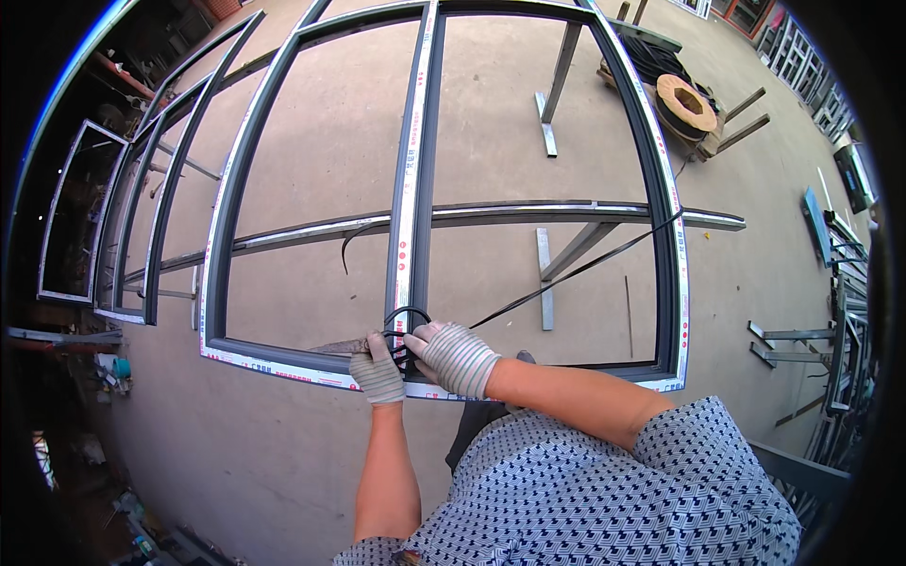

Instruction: The person installs a black rubber seal into the groove of a large aluminum window frame. They measure and cut the seal with shears, then press it into place along the frame's perimeter.

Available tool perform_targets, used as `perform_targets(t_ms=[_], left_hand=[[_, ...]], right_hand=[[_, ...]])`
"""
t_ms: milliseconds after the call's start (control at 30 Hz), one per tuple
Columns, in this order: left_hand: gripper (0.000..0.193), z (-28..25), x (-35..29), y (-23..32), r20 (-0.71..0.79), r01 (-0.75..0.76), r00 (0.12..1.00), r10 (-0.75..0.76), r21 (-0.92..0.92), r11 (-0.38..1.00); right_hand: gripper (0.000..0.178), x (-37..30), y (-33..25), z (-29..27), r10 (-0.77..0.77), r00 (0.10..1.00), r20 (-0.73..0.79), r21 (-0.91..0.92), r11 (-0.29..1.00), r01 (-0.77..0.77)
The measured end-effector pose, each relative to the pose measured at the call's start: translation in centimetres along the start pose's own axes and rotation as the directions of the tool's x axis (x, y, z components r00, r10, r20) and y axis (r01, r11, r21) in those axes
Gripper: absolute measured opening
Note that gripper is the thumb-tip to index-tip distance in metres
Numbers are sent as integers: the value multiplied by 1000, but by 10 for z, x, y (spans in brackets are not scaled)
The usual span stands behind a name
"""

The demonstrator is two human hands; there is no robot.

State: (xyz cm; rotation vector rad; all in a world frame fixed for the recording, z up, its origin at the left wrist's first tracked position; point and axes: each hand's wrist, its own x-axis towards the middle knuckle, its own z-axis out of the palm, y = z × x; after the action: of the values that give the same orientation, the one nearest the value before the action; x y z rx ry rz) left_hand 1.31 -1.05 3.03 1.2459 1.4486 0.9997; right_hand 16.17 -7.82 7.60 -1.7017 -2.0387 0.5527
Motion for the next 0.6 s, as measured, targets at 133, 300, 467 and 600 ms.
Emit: perform_targets(t_ms=[133,300,467,600], left_hand=[[40,1,-22,10,38,-95,995,91,103,990],[35,23,-53,29,178,-160,971,163,-32,987],[35,28,-50,30,405,-135,897,178,-135,982],[36,39,-62,63,506,-186,817,275,-219,958]], right_hand=[[34,-6,-4,-13,75,997,-22,17,997,-75],[30,-20,0,-40,162,983,86,223,959,-177],[31,-37,-5,-65,370,924,96,380,844,-378],[31,-56,6,-40,534,835,-134,492,767,-412]])
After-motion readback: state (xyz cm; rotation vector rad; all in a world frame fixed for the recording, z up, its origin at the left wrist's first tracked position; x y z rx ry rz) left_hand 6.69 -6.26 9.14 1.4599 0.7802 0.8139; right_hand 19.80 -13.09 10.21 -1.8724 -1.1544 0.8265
